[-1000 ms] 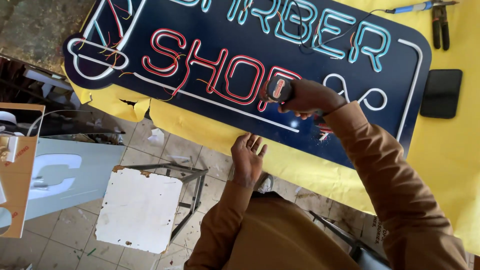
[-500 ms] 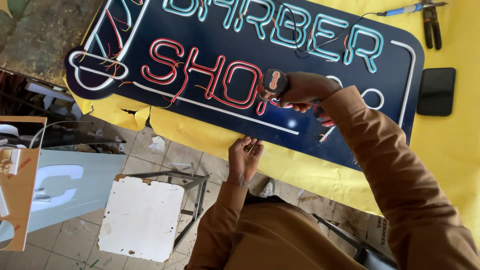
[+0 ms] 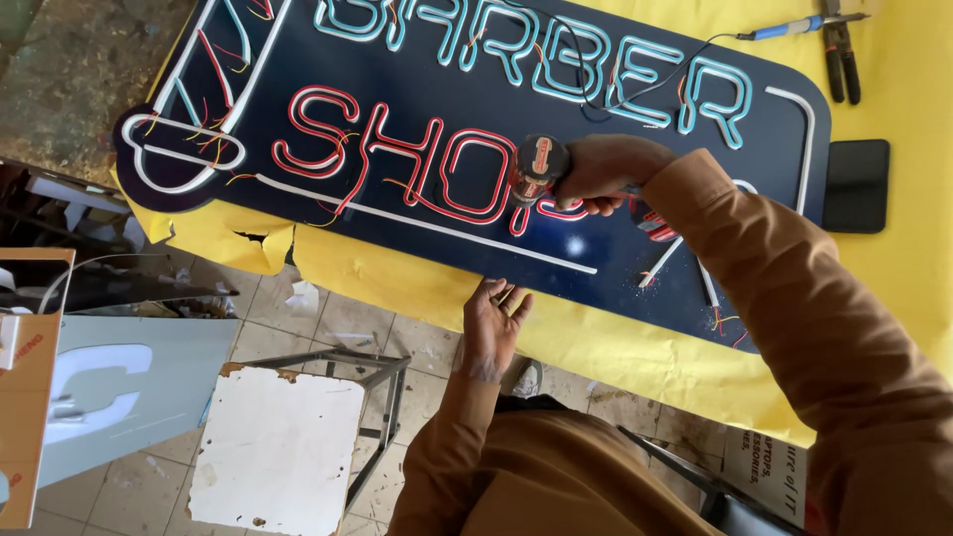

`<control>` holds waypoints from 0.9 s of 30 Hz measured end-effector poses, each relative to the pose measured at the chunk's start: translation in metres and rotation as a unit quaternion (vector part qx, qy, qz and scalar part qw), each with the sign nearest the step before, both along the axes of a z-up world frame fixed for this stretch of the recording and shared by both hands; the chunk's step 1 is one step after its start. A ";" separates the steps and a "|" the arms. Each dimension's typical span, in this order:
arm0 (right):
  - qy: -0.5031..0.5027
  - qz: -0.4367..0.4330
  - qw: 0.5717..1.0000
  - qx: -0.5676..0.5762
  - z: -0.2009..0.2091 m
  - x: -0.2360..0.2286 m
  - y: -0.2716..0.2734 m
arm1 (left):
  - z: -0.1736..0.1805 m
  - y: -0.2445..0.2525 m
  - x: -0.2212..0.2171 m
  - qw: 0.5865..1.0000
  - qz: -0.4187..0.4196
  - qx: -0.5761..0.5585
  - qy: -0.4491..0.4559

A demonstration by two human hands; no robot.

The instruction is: The person uses a cordless drill to make holes in a neon sign board. They systematically drill along the outlines of the letters and symbols, including the words 'BARBER SHOP' and a pair of scissors, while holding the board steady with their other hand.

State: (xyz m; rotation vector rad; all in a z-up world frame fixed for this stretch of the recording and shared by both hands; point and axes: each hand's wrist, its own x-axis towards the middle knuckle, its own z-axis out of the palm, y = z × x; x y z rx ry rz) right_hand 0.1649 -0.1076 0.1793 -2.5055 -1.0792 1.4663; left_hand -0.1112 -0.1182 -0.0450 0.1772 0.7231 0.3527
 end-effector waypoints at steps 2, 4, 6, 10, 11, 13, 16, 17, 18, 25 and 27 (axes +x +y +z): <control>-0.017 0.015 1.000 -0.011 0.007 -0.002 0.004 | 0.001 0.001 0.001 1.000 -0.001 0.002 -0.007; -0.034 0.031 0.999 -0.022 0.011 -0.007 0.008 | 0.000 0.000 -0.001 1.000 0.000 0.004 -0.014; -0.038 0.025 0.999 -0.027 0.016 -0.010 0.011 | -0.002 -0.001 -0.001 1.000 -0.002 0.008 -0.029; -0.043 0.020 0.999 -0.019 0.017 -0.012 0.014 | -0.007 0.001 -0.002 0.999 -0.018 0.022 -0.028; -0.045 0.025 0.998 -0.025 0.019 -0.013 0.014 | -0.010 0.001 -0.001 0.999 -0.019 0.024 -0.030; -0.046 0.028 0.998 -0.033 0.020 -0.016 0.012 | -0.015 0.000 -0.002 0.999 -0.022 0.024 -0.032; -0.052 0.027 0.998 -0.033 0.020 -0.018 0.010 | -0.018 0.000 -0.002 0.999 -0.026 0.024 -0.037; -0.051 0.021 0.998 -0.029 0.020 -0.018 0.009 | -0.019 0.000 -0.002 0.998 -0.028 0.026 -0.039; -0.050 0.015 0.998 -0.025 0.020 -0.018 0.009 | -0.019 0.001 -0.002 0.998 -0.030 0.029 -0.041; -0.054 0.025 0.998 -0.024 0.023 -0.022 0.006 | -0.029 0.001 -0.006 0.997 -0.037 0.024 -0.056; -0.055 0.021 0.998 -0.020 0.022 -0.020 0.006 | -0.031 0.002 -0.006 0.997 -0.039 0.024 -0.060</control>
